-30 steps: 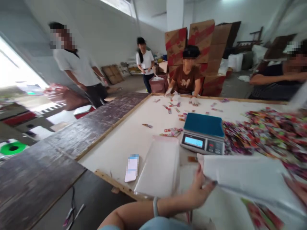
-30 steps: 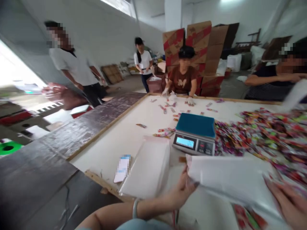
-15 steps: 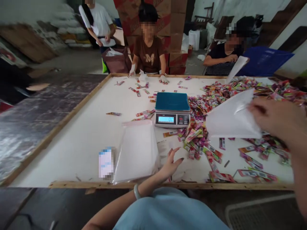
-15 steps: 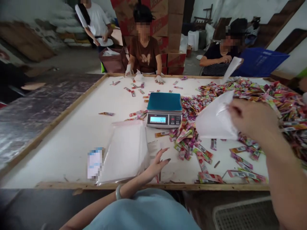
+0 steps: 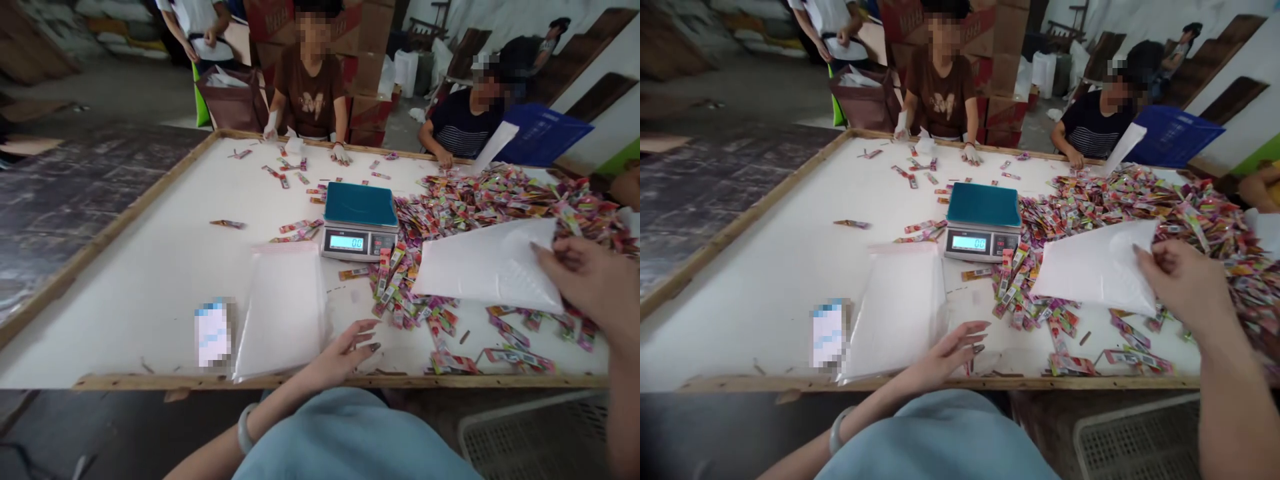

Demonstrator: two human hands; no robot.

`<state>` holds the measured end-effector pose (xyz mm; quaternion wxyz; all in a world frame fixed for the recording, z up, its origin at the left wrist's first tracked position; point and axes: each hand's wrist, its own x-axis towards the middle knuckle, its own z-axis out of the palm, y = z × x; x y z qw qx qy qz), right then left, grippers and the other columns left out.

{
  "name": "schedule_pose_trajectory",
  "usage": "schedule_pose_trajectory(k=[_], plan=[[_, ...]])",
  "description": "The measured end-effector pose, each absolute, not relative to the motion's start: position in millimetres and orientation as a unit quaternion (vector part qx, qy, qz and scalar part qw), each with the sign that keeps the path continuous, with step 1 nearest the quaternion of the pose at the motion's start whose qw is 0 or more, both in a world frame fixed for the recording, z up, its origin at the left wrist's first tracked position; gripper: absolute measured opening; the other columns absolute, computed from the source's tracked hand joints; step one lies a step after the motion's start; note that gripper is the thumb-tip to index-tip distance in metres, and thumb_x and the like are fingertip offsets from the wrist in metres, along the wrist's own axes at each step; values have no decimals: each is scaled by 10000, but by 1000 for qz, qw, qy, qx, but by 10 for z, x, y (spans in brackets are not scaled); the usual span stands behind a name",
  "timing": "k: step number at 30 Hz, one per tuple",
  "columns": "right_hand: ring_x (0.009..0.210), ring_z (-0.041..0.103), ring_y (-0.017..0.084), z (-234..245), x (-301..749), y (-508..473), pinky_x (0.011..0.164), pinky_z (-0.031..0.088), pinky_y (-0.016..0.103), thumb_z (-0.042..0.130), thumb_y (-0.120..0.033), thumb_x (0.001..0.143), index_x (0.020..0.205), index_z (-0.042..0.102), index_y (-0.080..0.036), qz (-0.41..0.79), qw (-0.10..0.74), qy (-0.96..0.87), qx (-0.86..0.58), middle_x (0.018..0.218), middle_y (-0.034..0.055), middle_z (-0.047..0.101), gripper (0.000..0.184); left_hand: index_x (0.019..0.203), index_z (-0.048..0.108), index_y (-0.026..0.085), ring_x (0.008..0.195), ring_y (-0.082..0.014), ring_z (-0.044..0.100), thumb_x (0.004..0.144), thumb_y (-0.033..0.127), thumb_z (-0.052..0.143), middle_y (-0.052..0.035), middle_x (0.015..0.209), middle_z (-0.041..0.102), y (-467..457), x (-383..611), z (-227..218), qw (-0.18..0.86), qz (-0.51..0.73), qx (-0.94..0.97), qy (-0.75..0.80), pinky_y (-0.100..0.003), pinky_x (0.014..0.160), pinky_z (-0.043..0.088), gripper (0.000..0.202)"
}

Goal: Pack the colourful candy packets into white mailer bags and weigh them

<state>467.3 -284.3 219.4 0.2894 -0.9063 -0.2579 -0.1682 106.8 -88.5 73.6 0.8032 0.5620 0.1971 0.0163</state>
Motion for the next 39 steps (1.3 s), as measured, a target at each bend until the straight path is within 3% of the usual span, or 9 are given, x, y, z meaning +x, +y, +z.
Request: schedule_pose_trajectory(k=[5, 8, 11, 15, 22, 27, 30, 35, 39], plan=[[597, 536, 182, 1176, 3892, -3092, 565, 450, 339, 784, -626, 754, 765, 582, -222, -282, 525, -132, -792, 696, 21, 600, 451, 1450, 563, 321, 1459, -334, 499, 768, 645, 824, -142, 1578, 510, -1084, 1262, 566, 845, -5, 501, 186, -534, 1202, 402, 799], [577, 556, 160, 412, 3224, -3285, 515, 495, 273, 714, -635, 855, 823, 590, -223, -103, 598, -109, -787, 696, 4, 613, 432, 1516, 497, 298, 1459, -349, 493, 727, 668, 842, -162, 1581, 513, -1176, 1465, 513, 864, 60, 464, 188, -527, 1182, 441, 937], [826, 729, 221, -103, 2854, -3442, 726, 637, 328, 757, -564, 860, 1008, 672, -220, 102, 621, -177, -757, 948, 68, 749, 384, 1409, 600, 244, 1353, -329, 590, 789, 702, 760, -144, 1445, 647, -1167, 1607, 458, 806, 221, 486, 256, -480, 1157, 480, 787], [1233, 674, 260, -274, 2866, -3477, 1005, 591, 431, 775, -585, 840, 1422, 550, -348, 79, 694, -188, -690, 1437, 98, 637, 667, 1193, 701, 173, 1100, -290, 725, 947, 565, 640, -135, 1166, 783, -1117, 1531, 342, 676, 277, 643, 231, -447, 1023, 577, 467], [979, 720, 262, -114, 2554, -2752, 910, 605, 422, 618, -615, 945, 1103, 729, -223, 138, 611, -267, -732, 1059, 112, 781, 437, 1620, 337, 245, 1456, -287, 519, 940, 223, 696, -151, 1568, 529, -939, 947, 507, 337, 382, 861, 21, -445, 1144, 527, 769], [1107, 704, 271, -234, 2423, -2750, 1031, 560, 464, 590, -608, 964, 1162, 734, -245, 217, 614, -322, -687, 1142, 95, 771, 438, 1446, 585, 346, 1616, -297, 218, 842, 149, 824, -31, 1502, 594, -861, 951, 960, 16, 449, 892, -60, -519, 1331, 223, 680], [1076, 726, 289, -406, 2555, -2930, 981, 588, 460, 654, -641, 910, 1142, 751, -261, 288, 619, -320, -657, 1066, 87, 790, 455, 1286, 688, 230, 1543, -347, 348, 917, 291, 773, -92, 1271, 722, -912, 1097, 1068, 17, 362, 932, -6, -600, 1299, 204, 384], [1059, 729, 331, -417, 3224, -2546, 924, 604, 525, 486, -702, 955, 1118, 772, -265, 247, 587, -356, -684, 1064, 123, 789, 547, 1302, 639, 163, 1058, -219, 676, 996, 208, 655, -86, 1064, 732, -939, 1154, 1004, 46, 310, 949, 11, -380, 1024, 490, 310], [1470, 440, 392, -368, 3636, -1684, 1252, 219, 681, 683, -554, 901, 1201, 752, -238, 165, 462, -460, -740, 1481, 146, 613, 441, 1281, 647, 188, 1031, -203, 685, 997, 128, 614, -52, 1033, 746, -928, 1157, 1027, 45, 276, 960, -14, -422, 1107, 439, 292]])
